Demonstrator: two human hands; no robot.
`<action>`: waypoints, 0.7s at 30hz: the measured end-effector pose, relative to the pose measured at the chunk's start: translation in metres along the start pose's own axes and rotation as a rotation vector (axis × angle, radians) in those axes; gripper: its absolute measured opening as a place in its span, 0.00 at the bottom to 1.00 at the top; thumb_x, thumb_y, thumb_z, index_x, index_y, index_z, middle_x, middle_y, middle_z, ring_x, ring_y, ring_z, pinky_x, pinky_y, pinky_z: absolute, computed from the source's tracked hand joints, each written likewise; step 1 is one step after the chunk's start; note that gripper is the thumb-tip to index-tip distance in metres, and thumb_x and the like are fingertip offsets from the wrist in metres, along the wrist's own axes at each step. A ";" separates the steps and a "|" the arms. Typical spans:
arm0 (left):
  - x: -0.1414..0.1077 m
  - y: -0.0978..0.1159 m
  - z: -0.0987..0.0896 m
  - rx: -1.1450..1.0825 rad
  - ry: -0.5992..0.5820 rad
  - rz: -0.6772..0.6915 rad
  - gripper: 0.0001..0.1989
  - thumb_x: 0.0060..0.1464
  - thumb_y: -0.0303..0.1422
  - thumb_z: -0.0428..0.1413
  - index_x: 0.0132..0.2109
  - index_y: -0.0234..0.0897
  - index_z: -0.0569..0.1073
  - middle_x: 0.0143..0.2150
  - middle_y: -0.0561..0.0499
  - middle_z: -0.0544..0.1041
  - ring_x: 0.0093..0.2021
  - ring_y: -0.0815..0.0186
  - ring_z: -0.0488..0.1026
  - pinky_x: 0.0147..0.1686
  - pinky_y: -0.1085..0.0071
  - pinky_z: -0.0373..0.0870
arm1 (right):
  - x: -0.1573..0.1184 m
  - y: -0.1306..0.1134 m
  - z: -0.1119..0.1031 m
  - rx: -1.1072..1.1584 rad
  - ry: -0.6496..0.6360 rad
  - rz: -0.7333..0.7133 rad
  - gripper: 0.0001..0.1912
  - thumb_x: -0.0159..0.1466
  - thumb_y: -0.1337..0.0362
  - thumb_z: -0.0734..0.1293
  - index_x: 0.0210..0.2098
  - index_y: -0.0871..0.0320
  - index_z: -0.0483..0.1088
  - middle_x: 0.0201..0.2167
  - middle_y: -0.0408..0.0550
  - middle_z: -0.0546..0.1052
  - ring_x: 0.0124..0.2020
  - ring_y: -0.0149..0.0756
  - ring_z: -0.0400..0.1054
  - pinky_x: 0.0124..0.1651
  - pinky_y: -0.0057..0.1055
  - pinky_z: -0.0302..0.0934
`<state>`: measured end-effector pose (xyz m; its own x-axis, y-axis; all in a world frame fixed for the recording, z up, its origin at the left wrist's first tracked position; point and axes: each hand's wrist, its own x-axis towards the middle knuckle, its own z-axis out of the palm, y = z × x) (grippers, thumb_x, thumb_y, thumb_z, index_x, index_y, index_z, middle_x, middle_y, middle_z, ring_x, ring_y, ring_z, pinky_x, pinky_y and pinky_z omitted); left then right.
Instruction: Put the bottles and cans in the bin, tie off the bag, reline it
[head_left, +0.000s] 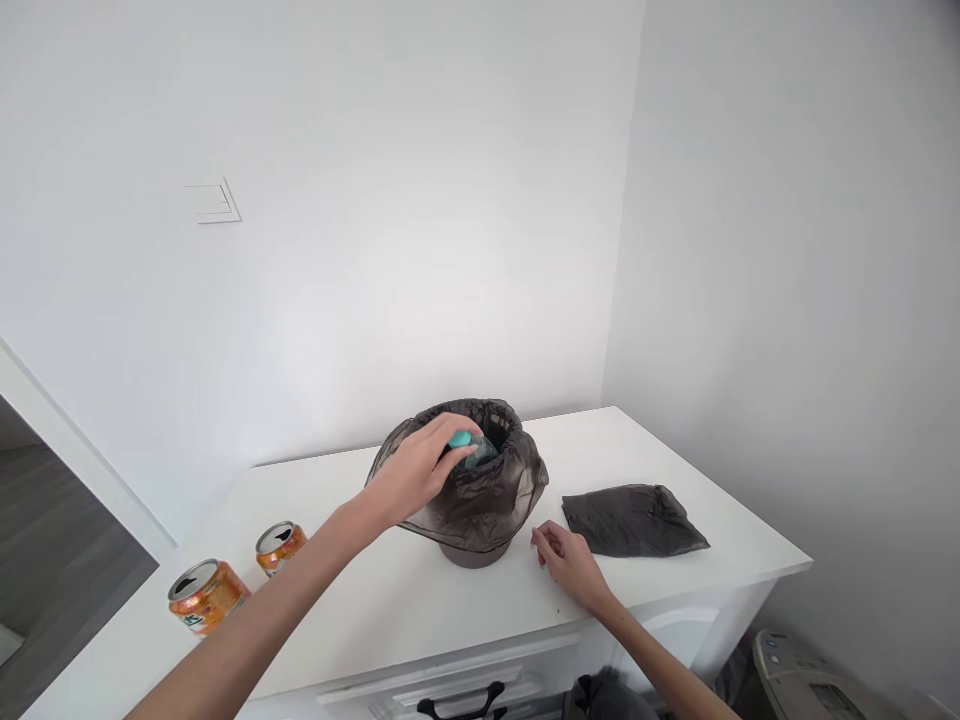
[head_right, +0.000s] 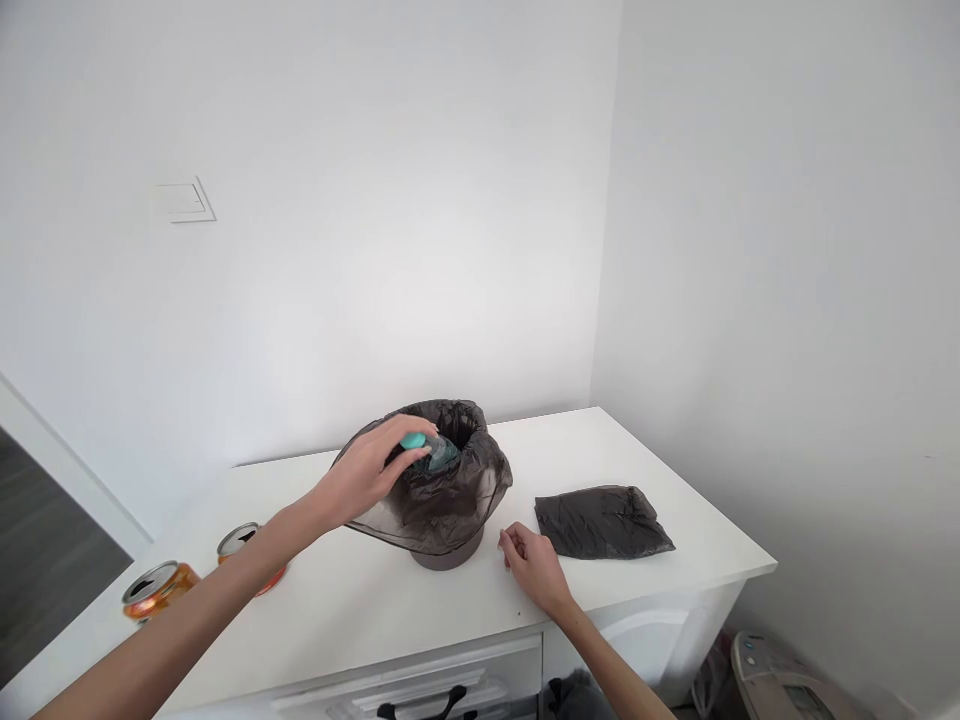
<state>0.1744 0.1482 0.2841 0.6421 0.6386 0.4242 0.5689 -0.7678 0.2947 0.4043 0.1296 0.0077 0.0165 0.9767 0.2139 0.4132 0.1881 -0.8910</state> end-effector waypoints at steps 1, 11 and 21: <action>-0.002 -0.002 0.000 0.005 -0.043 0.008 0.17 0.70 0.42 0.45 0.58 0.47 0.71 0.60 0.49 0.76 0.57 0.61 0.75 0.56 0.63 0.72 | 0.000 0.000 0.000 0.003 0.000 -0.001 0.27 0.71 0.40 0.54 0.32 0.53 0.69 0.22 0.46 0.76 0.23 0.38 0.68 0.29 0.31 0.58; -0.124 -0.115 -0.048 0.461 0.012 -0.576 0.30 0.63 0.52 0.45 0.62 0.36 0.69 0.62 0.36 0.74 0.63 0.44 0.69 0.59 0.50 0.68 | 0.000 0.006 0.000 0.007 -0.005 -0.012 0.24 0.71 0.42 0.56 0.31 0.53 0.68 0.22 0.44 0.75 0.24 0.38 0.68 0.31 0.31 0.57; -0.189 -0.161 -0.017 0.470 -0.216 -0.638 0.26 0.63 0.38 0.43 0.64 0.37 0.71 0.68 0.39 0.69 0.70 0.47 0.63 0.57 0.53 0.72 | -0.003 0.005 0.003 -0.022 0.000 -0.001 0.23 0.71 0.43 0.56 0.31 0.53 0.67 0.21 0.44 0.74 0.25 0.39 0.68 0.33 0.32 0.57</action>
<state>-0.0471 0.1503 0.1712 0.1795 0.9778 0.1079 0.9832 -0.1820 0.0135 0.4037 0.1282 0.0019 0.0164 0.9766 0.2145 0.4333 0.1864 -0.8818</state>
